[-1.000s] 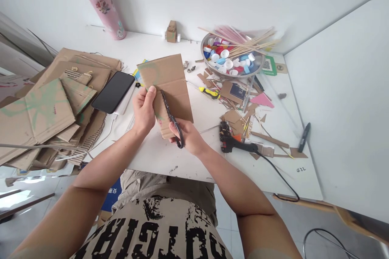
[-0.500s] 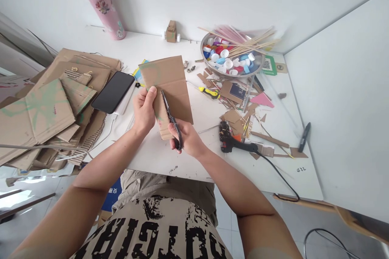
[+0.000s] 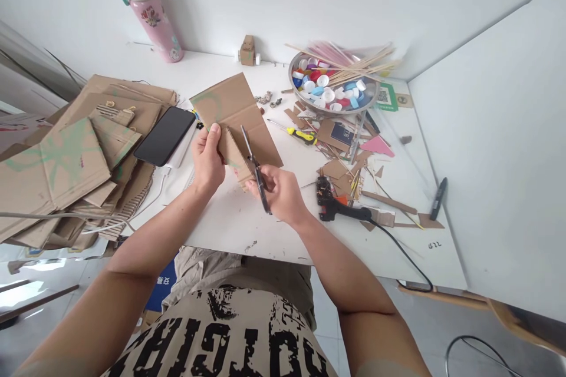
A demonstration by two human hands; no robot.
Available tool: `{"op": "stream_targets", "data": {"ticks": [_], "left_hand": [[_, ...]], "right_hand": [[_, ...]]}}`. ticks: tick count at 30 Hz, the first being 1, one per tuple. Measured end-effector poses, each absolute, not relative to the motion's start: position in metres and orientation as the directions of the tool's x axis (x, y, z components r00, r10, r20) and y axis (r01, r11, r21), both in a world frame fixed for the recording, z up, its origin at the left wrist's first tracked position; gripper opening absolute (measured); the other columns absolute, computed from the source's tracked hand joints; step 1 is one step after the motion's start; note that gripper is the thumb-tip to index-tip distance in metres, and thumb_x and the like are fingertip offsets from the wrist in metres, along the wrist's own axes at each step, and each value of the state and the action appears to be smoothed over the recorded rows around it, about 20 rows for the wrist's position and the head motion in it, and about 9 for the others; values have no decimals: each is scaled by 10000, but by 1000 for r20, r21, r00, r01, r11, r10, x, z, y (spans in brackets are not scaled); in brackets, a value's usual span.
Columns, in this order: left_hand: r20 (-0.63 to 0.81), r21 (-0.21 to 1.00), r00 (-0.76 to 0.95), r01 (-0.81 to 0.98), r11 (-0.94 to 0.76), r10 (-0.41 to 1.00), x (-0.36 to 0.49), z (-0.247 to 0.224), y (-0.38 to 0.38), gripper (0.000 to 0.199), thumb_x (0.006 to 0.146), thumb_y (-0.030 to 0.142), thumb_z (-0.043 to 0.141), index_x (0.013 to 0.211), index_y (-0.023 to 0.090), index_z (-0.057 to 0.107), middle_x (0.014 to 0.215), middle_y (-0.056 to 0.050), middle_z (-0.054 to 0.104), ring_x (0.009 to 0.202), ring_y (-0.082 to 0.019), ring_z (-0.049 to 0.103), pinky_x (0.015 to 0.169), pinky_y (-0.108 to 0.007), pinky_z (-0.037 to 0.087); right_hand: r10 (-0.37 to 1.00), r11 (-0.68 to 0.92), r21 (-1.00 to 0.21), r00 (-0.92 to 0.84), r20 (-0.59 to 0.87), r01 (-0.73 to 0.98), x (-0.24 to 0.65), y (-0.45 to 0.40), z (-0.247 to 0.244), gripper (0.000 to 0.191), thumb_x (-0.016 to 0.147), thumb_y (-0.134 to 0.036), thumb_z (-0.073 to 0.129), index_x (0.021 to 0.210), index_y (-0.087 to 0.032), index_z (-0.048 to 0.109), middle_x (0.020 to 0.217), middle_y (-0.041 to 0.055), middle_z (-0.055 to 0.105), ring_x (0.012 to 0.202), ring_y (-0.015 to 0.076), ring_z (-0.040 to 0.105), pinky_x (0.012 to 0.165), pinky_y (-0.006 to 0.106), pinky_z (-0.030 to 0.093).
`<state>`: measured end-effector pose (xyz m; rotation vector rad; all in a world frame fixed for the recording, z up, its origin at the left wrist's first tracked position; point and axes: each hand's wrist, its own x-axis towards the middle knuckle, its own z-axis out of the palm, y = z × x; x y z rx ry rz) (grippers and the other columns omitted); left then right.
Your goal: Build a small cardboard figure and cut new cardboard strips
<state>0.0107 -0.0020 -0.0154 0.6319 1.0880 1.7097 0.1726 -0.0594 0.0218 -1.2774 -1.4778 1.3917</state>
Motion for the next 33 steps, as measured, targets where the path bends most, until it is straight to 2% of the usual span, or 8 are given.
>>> {"op": "stream_targets", "data": {"ticks": [3,6,11,16,20,25,29,33], "left_hand": [[-140,867,-385,-492,-74,912,8,-12,2,607,945,463,931,661,233,446,544,106,347,409,-50,326,383,-209,262],[-144,872,-341,-487,-44,929,7,-12,4,614,957,478,919,669,238,433,542,109,372,398,-42,338,381,-208,276],[-122,901,-340,-432,-40,932,9,-18,7,620,951,535,910,655,242,450,495,110,391,380,-51,375,391,-221,304],[-152,878,-463,-469,-95,873,-2,-20,19,450,1031,486,813,731,229,598,638,38,664,570,-85,633,539,-194,470],[-201,863,-477,-500,-75,856,-19,-20,33,394,1079,451,739,771,221,652,716,15,728,578,-80,637,557,-198,460],[-254,838,-311,-543,49,916,-23,-22,39,286,1092,467,712,953,223,763,1019,-62,849,890,-146,812,762,-228,599],[-226,880,-116,-451,151,967,-13,-24,26,383,1019,590,794,956,213,786,946,-72,828,903,-188,820,765,-266,626],[-109,897,23,-430,108,994,3,-23,10,356,919,519,923,874,209,755,934,-59,833,924,-206,831,818,-306,651]], "right_hand": [[987,-67,-983,-133,-91,173,186,-52,24,506,732,-688,866,784,-289,559,525,-84,511,427,145,505,435,293,394],[996,-70,-986,-41,-77,153,198,-45,26,474,733,-652,862,816,-305,551,511,-85,525,379,164,504,403,310,407],[995,-44,-985,-77,-58,167,195,-46,21,457,738,-652,842,781,-304,548,586,-45,611,428,142,476,435,306,406],[989,-4,-981,-141,-32,195,181,-55,15,476,739,-648,843,718,-293,525,631,-27,594,584,176,593,558,307,443],[996,6,-982,-90,-11,189,181,-54,15,474,746,-646,842,725,-295,524,641,-28,573,612,189,614,587,324,476],[1000,16,-986,-2,16,168,188,-46,11,479,746,-657,857,781,-310,529,630,-51,523,572,179,550,518,318,453],[998,22,-984,60,32,174,188,-43,8,506,721,-685,869,778,-309,535,671,-38,571,556,159,492,510,320,442],[999,5,-975,32,12,223,188,-41,7,516,730,-714,848,746,-295,548,649,-33,610,587,157,501,574,322,464]]}}
